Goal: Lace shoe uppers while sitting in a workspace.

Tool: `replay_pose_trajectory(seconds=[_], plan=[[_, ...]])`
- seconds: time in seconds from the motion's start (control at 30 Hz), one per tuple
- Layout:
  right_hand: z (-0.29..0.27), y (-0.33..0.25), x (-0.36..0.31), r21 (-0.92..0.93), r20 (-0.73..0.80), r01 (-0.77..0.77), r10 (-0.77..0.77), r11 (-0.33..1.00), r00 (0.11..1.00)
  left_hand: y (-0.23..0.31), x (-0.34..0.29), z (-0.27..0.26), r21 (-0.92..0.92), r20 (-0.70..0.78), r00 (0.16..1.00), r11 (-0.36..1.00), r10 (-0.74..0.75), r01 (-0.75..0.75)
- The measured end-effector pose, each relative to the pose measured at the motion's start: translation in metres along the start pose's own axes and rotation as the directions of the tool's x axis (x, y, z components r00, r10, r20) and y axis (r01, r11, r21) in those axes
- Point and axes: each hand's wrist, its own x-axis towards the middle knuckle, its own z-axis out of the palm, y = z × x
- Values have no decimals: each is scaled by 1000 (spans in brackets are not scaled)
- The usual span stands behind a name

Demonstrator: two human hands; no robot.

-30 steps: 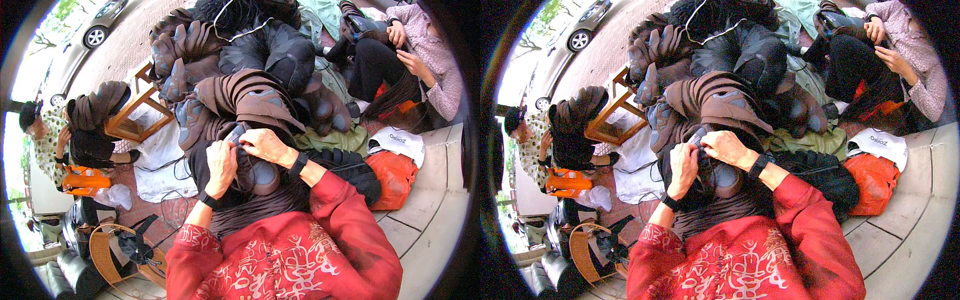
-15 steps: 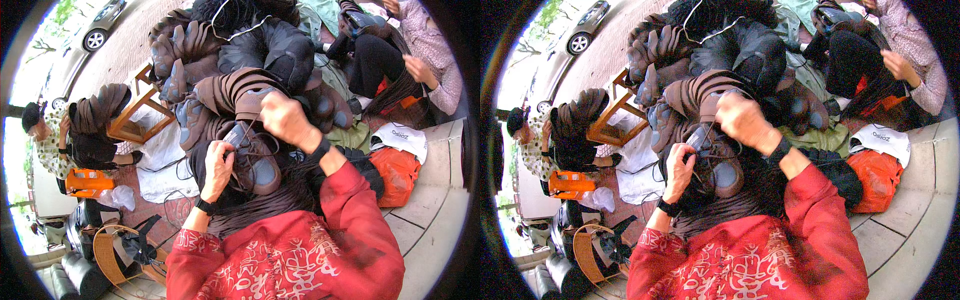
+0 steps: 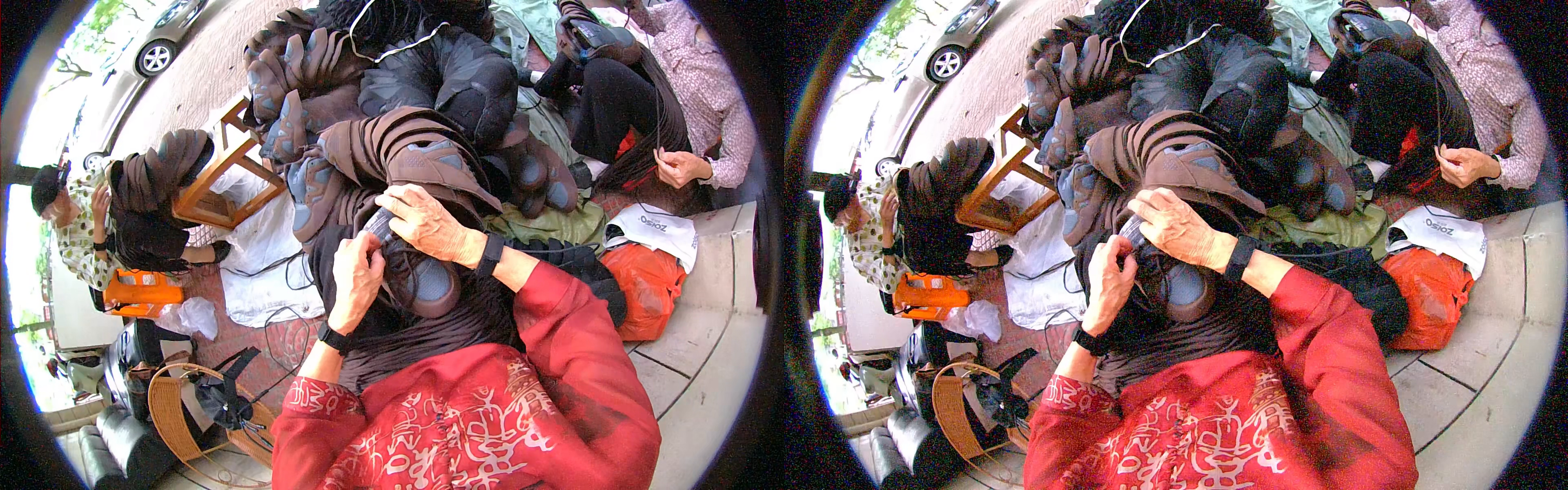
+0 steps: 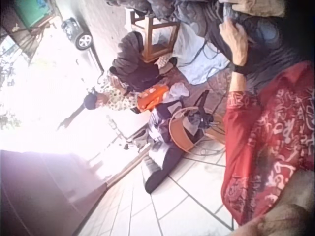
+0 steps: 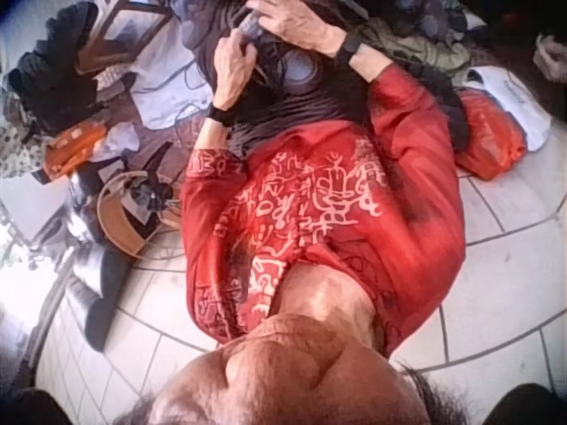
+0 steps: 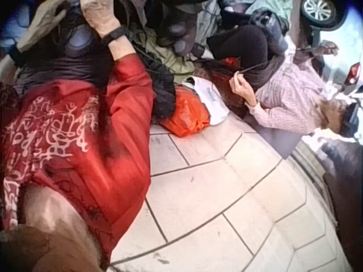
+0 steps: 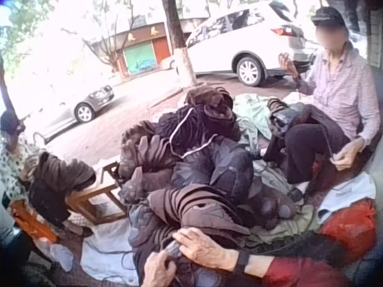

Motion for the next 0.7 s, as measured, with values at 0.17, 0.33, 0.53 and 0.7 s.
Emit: replay_pose_trajectory(seconds=[0.17, 0.33, 0.53, 0.7], plan=[[-22, 28, 7, -144, -181, -189, 162, 971, 970, 0, -3, 0, 94, 3, 996, 991, 95, -94], [-24, 37, 6, -164, -154, -100, 75, 981, 985, 3, -1, 1, 70, 21, 1000, 998, -1, -1], [-29, 66, 11, -275, -183, -388, 348, 880, 919, 5, -1, -13, 3, -19, 1000, 1000, -23, 23], [-46, 56, 4, -262, -214, -282, 229, 923, 949, -15, -28, -58, 12, 26, 993, 993, -114, 114]])
